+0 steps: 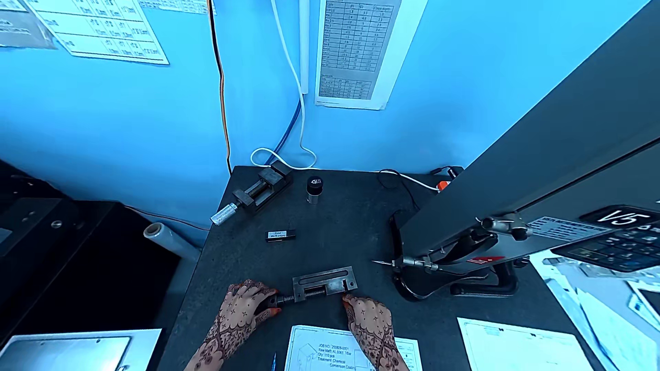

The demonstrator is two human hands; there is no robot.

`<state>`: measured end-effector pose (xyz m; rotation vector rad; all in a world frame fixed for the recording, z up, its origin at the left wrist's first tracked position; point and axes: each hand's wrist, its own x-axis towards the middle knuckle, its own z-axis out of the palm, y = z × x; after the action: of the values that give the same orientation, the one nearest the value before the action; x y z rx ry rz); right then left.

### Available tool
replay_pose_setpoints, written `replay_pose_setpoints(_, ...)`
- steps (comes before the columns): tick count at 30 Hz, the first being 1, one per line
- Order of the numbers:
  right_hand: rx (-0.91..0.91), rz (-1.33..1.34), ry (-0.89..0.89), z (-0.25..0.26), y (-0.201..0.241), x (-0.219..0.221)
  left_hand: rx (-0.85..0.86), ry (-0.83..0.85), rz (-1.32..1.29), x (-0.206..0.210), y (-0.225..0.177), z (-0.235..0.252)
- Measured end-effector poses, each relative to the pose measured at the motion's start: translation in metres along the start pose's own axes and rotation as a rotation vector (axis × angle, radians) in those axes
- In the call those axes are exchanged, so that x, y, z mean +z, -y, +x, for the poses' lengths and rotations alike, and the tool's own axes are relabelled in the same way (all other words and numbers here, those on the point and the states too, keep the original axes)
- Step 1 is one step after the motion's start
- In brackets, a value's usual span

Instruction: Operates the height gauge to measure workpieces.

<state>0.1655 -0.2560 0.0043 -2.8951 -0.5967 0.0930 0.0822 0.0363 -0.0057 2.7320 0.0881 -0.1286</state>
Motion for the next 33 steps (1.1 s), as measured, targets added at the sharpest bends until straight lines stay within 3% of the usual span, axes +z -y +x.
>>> replay_pose_setpoints(2, -0.03, 0.003, -0.06, -0.001, -0.002, 0.005, -0.016, 0.079, -0.046, -0.004, 0.005, 0.004)
replay_pose_setpoints(6, 0.135, 0.102, 0.413, 0.005, 0.03, -0.073, 0.048, 0.057, -0.204, 0.004, 0.019, 0.003)
replay_pose_setpoints(8, 0.159, 0.132, 0.439, 0.006, 0.033, -0.084, 0.063, 0.015, -0.247, 0.01, 0.022, 0.001)
replay_pose_setpoints(14, 0.044, 0.104, 0.235, -0.001, 0.009, -0.034, 0.061, -0.08, -0.216, 0.014, 0.017, -0.001)
replay_pose_setpoints(16, -0.01, 0.071, -0.02, -0.001, -0.008, 0.008, 0.042, -0.063, -0.212, 0.014, 0.017, -0.001)
replay_pose_setpoints(18, -0.029, 0.056, -0.131, -0.001, -0.01, 0.02, 0.027, -0.056, -0.222, 0.014, 0.016, -0.001)
replay_pose_setpoints(20, 0.022, 0.039, -0.033, -0.002, 0.002, 0.002, 0.027, -0.064, -0.223, 0.015, 0.015, -0.003)
replay_pose_setpoints(22, 0.105, 0.06, 0.226, -0.001, 0.016, -0.026, 0.041, -0.059, -0.214, 0.013, 0.014, -0.004)
replay_pose_setpoints(23, 0.088, 0.061, 0.185, -0.002, 0.012, -0.019, 0.041, -0.044, -0.2, 0.011, 0.012, -0.004)
replay_pose_setpoints(25, -0.026, 0.02, -0.149, -0.005, -0.002, 0.017, 0.049, -0.05, -0.139, 0.009, 0.007, -0.004)
replay_pose_setpoints(27, -0.077, -0.002, -0.287, -0.004, -0.006, 0.03, 0.08, -0.149, -0.057, 0.015, 0.005, -0.007)
replay_pose_setpoints(33, -0.058, 0.045, -0.26, -0.005, -0.008, 0.026, 0.238, -0.513, 0.248, 0.038, 0.009, -0.01)
